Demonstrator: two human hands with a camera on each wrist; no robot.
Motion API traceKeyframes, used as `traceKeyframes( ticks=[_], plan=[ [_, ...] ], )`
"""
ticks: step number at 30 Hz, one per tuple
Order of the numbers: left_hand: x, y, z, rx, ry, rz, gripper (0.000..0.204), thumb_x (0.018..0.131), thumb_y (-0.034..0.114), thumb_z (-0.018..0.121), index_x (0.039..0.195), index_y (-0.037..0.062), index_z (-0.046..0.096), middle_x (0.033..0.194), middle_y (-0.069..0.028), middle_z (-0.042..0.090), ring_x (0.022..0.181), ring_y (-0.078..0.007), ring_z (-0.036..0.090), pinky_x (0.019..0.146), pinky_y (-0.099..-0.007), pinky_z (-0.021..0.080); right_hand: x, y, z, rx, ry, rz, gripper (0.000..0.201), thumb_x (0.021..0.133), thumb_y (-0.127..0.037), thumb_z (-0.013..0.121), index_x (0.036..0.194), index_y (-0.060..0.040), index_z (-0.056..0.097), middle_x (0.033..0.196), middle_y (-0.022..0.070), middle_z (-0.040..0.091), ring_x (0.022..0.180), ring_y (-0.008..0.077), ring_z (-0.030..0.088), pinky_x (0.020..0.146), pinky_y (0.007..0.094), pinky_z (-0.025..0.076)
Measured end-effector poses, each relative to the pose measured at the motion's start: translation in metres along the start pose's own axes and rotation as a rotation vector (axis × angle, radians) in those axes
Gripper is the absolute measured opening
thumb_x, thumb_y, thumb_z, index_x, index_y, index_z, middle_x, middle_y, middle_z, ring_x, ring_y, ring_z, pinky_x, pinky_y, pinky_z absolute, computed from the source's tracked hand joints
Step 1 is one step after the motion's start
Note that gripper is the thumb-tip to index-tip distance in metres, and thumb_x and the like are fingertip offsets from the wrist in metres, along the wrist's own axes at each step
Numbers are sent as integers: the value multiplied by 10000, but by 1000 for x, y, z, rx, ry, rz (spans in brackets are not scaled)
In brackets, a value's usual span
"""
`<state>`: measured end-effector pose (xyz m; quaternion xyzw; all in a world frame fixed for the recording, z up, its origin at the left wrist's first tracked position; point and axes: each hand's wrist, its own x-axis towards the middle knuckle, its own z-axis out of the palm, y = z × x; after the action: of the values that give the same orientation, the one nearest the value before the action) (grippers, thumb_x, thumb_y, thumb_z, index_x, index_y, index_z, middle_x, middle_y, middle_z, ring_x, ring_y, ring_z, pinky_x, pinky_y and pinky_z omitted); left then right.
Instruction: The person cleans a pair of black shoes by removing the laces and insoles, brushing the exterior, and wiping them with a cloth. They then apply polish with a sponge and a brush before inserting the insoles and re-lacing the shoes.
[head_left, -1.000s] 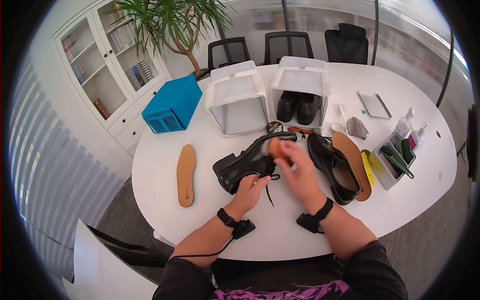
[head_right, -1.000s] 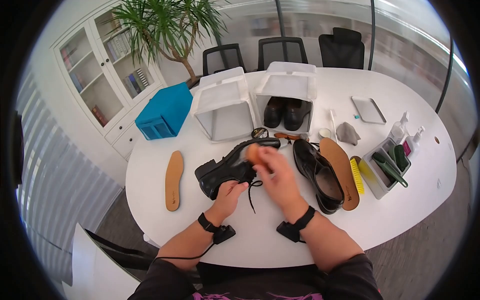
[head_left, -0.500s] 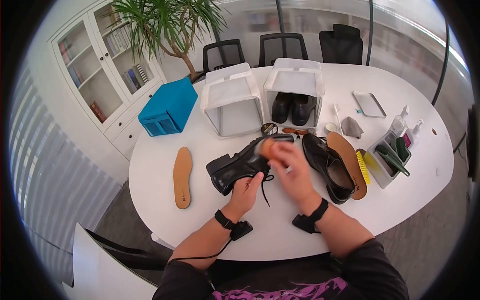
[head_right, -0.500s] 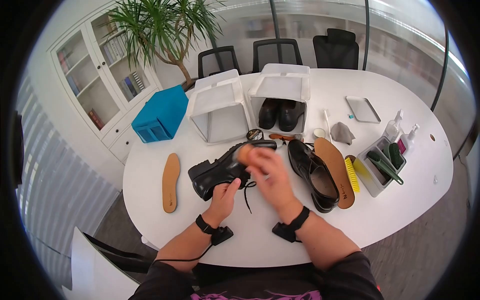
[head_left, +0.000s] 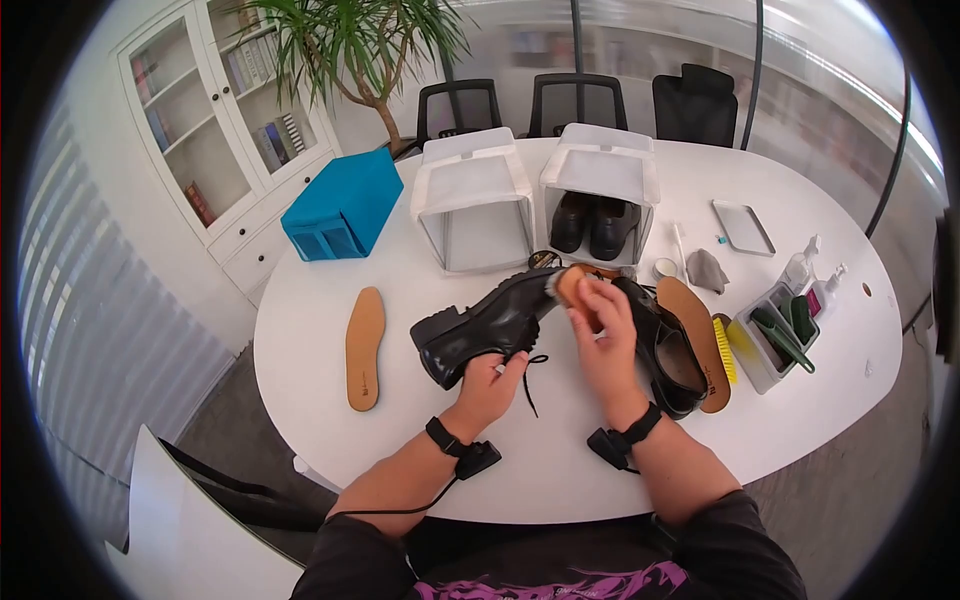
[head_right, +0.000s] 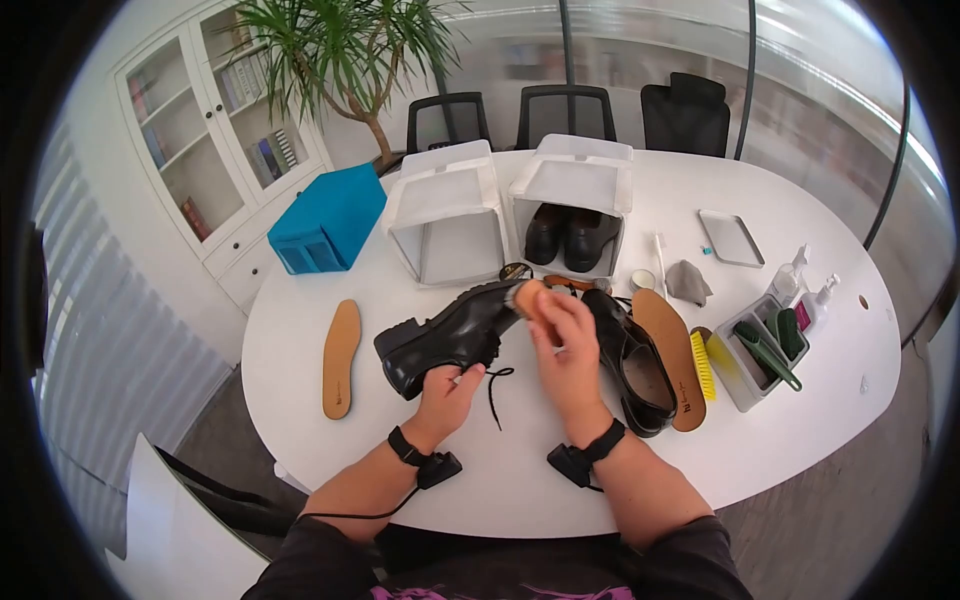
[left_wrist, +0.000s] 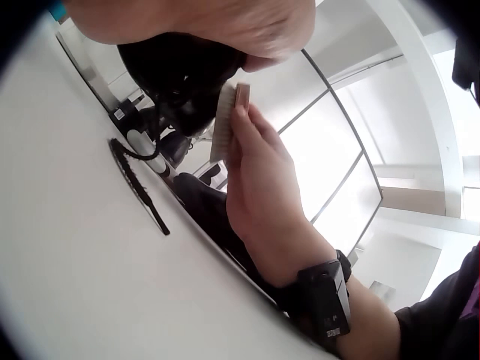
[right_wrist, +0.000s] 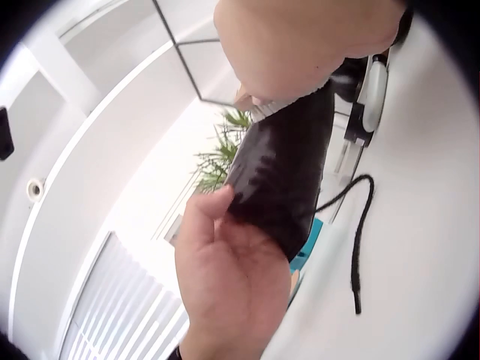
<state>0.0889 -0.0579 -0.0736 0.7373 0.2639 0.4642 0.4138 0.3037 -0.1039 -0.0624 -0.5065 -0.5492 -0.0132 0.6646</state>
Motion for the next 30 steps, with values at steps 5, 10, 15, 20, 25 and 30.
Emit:
traceKeyframes(
  ticks=[5,10,15,20,25,30],
  plan=[
    [-2,-14,5,53,-138,27,165,1095,98,642,1064,-37,732,876,-85,692,826,-191,626,774,-381,531,-4,-38,9,67,-323,-248,539,942,21,886,1459,-92,786,1495,149,697,1333,359,679,1096,412,605],
    [-3,-16,1,155,-260,-44,142,1096,85,600,1132,-25,683,966,-170,701,889,-321,656,845,-467,536,0,-25,4,51,-256,-148,457,1010,17,834,1457,-61,778,1479,158,698,1255,316,728,1022,394,633],
    [0,-5,1,209,-317,-53,149,1097,90,604,1159,-22,679,1009,-194,712,921,-334,681,859,-479,542,3,-7,-3,-20,-86,127,428,1059,27,789,1479,-39,752,1483,156,685,1240,282,747,964,328,660],
    [-10,-16,8,71,-261,87,157,1092,101,614,1155,-31,671,997,-188,709,921,-348,686,865,-483,545,1,-56,8,41,-489,-372,555,942,39,870,1474,-87,778,1499,169,695,1335,366,694,1117,441,592],
    [-4,4,-3,76,-345,21,184,1117,140,611,1097,-36,660,913,-160,657,848,-320,618,807,-454,514,-1,-39,2,-9,-309,-158,505,973,9,860,1464,-77,782,1486,177,698,1329,389,687,1128,444,581],
    [0,9,-7,57,-328,-97,426,1219,261,518,935,-44,609,817,-162,589,779,-303,553,770,-457,479,5,-16,-2,-74,-94,15,432,1050,1,804,1478,-45,767,1484,169,703,1344,345,696,1088,400,608]
  ],
)
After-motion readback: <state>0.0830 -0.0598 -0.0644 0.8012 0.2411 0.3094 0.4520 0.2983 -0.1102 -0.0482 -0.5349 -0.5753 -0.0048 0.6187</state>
